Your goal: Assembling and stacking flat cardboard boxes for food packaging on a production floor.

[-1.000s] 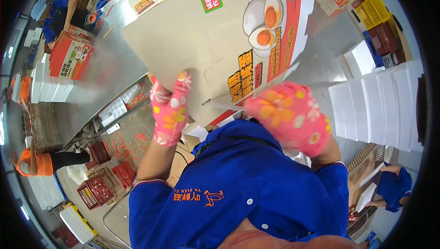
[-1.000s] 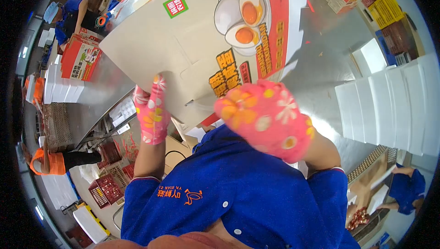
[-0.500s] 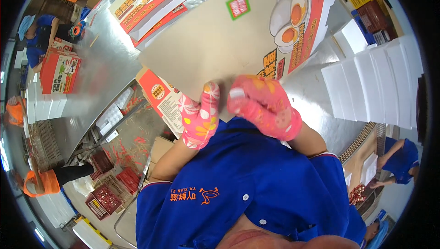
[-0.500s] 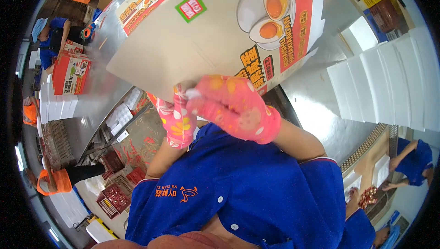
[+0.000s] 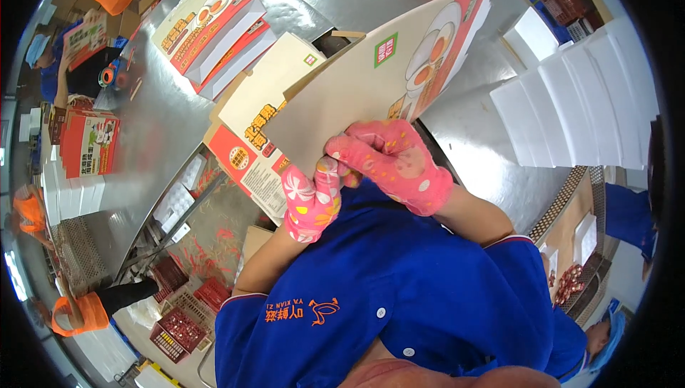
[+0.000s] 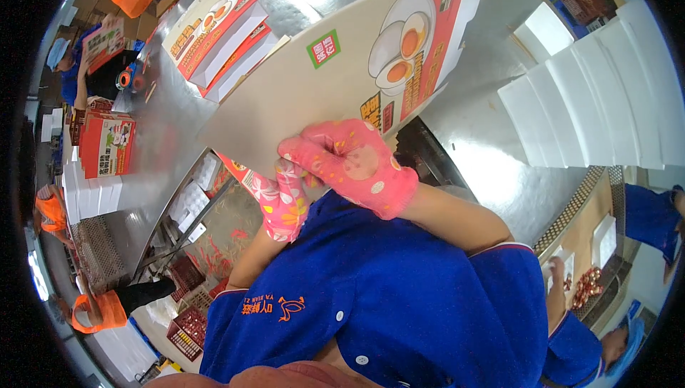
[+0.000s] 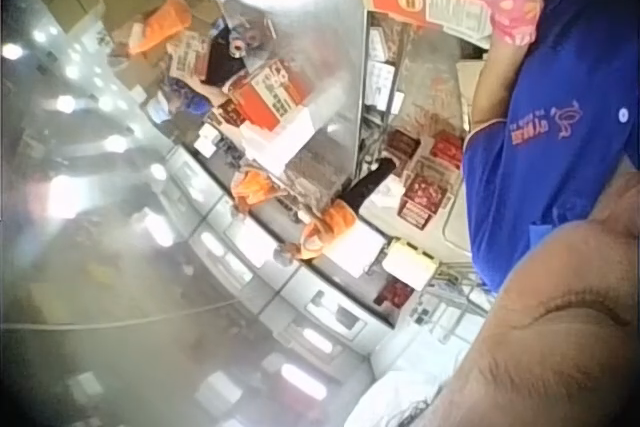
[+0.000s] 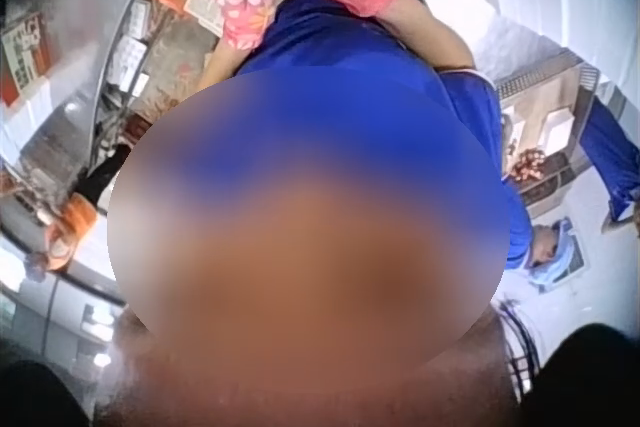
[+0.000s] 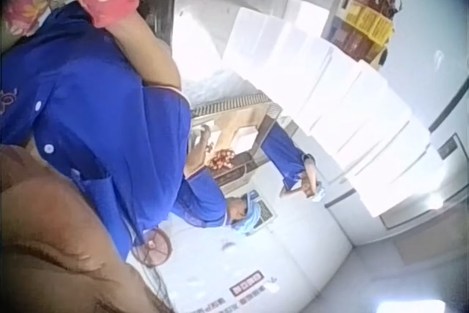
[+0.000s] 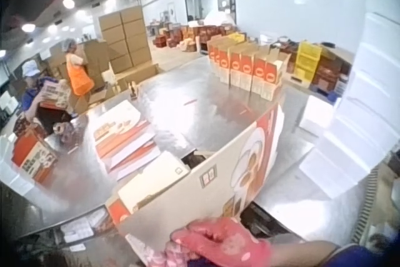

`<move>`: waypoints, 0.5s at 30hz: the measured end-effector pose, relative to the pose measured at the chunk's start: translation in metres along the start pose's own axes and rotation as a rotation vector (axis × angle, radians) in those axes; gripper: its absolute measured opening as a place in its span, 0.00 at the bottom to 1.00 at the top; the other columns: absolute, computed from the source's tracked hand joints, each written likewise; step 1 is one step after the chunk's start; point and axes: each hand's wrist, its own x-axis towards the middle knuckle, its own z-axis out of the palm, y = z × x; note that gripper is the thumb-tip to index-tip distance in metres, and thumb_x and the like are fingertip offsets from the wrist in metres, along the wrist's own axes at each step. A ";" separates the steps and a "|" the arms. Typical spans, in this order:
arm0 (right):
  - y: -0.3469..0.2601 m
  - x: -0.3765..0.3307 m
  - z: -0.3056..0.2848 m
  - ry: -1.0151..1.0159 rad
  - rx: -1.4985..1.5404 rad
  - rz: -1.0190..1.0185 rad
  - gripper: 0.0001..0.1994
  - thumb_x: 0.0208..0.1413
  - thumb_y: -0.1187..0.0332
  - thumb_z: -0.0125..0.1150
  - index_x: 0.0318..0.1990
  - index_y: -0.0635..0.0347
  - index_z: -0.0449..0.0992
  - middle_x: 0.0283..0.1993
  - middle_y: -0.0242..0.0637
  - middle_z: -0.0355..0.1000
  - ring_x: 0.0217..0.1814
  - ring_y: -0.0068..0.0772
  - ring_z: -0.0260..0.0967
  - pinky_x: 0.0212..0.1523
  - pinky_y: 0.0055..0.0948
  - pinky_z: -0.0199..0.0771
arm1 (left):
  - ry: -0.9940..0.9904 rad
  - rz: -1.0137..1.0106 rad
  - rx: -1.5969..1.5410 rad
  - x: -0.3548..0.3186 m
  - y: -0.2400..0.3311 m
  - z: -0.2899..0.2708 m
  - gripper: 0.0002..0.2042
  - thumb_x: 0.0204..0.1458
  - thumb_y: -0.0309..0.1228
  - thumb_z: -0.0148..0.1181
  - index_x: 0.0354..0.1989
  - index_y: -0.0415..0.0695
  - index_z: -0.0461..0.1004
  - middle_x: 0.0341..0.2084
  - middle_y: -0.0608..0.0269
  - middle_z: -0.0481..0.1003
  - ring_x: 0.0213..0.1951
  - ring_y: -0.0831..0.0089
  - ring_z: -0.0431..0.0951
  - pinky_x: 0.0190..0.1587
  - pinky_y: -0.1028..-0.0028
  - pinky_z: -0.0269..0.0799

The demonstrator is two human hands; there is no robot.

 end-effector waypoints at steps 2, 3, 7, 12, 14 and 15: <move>0.003 0.002 -0.005 0.003 -0.288 -0.095 0.10 0.58 0.67 0.51 0.32 0.65 0.74 0.25 0.32 0.70 0.25 0.21 0.65 0.28 0.23 0.64 | 0.043 0.059 0.124 0.002 -0.001 0.003 0.08 0.58 0.26 0.44 0.41 0.38 0.68 0.27 0.63 0.71 0.27 0.74 0.71 0.29 0.76 0.65; 0.008 0.001 -0.007 0.001 -0.295 -0.099 0.10 0.58 0.67 0.51 0.32 0.65 0.74 0.25 0.32 0.70 0.25 0.21 0.65 0.28 0.23 0.64 | 0.148 0.070 0.154 0.004 0.002 0.009 0.08 0.58 0.26 0.45 0.40 0.37 0.68 0.26 0.63 0.71 0.27 0.74 0.71 0.28 0.76 0.65; 0.011 -0.002 -0.012 0.012 -0.215 -0.164 0.09 0.59 0.69 0.48 0.32 0.64 0.73 0.27 0.34 0.69 0.29 0.22 0.65 0.32 0.23 0.65 | 0.174 0.242 0.482 0.010 0.009 0.012 0.08 0.57 0.27 0.46 0.39 0.36 0.68 0.26 0.62 0.71 0.27 0.74 0.70 0.29 0.74 0.65; 0.007 0.008 0.000 0.229 -0.681 -0.425 0.08 0.54 0.66 0.52 0.33 0.60 0.73 0.30 0.38 0.70 0.33 0.37 0.68 0.34 0.32 0.67 | 0.194 0.313 0.488 0.011 -0.012 0.006 0.09 0.57 0.29 0.48 0.39 0.36 0.68 0.27 0.61 0.71 0.29 0.73 0.70 0.31 0.72 0.65; 0.000 0.016 -0.001 0.230 -1.214 -0.625 0.05 0.51 0.68 0.56 0.31 0.59 0.73 0.32 0.40 0.69 0.35 0.41 0.68 0.35 0.31 0.67 | 0.221 0.285 0.471 0.015 -0.013 0.000 0.09 0.57 0.30 0.48 0.39 0.37 0.68 0.28 0.61 0.72 0.29 0.73 0.71 0.31 0.72 0.65; 0.000 0.021 -0.005 0.226 -1.248 -0.658 0.06 0.49 0.66 0.58 0.32 0.57 0.74 0.32 0.38 0.70 0.34 0.42 0.68 0.35 0.35 0.68 | 0.351 0.317 0.552 0.018 -0.013 -0.005 0.09 0.57 0.32 0.49 0.40 0.38 0.68 0.28 0.63 0.72 0.30 0.73 0.71 0.31 0.71 0.66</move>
